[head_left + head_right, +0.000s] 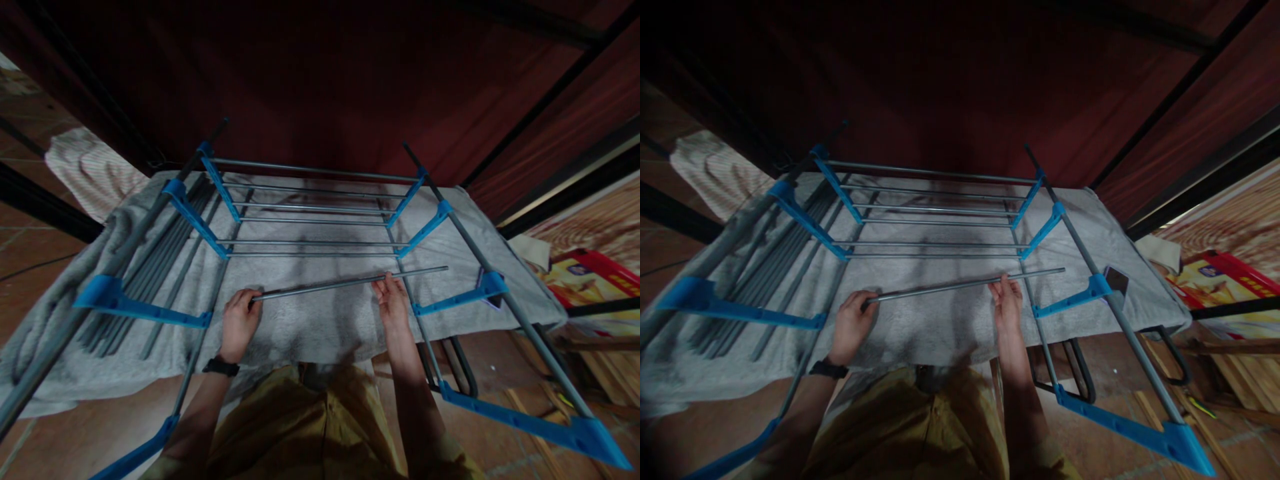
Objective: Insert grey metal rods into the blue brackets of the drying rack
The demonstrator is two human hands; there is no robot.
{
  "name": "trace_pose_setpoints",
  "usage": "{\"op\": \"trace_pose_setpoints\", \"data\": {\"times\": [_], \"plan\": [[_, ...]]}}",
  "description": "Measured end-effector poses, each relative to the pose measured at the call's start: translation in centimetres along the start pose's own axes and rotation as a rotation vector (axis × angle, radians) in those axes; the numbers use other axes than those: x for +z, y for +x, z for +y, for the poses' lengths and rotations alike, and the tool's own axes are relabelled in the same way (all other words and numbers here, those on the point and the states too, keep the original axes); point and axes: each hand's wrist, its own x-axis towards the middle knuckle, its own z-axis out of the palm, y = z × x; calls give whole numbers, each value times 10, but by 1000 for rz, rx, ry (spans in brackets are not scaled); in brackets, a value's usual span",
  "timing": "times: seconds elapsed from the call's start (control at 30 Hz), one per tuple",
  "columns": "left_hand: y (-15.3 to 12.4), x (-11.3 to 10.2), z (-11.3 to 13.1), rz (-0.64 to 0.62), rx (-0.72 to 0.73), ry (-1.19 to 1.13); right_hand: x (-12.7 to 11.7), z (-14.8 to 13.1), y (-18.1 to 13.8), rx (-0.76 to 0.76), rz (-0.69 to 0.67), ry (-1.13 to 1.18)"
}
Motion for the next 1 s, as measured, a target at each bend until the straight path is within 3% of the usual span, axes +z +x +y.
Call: {"op": "trace_pose_setpoints", "data": {"times": [0.6,1.0], "plan": [[-2,7,-8,-21,-54,-155,-4,10,-3,63,-22,27],[0,-1,2,-86,29,-227,8,10,-8,98,-55,24]]}}
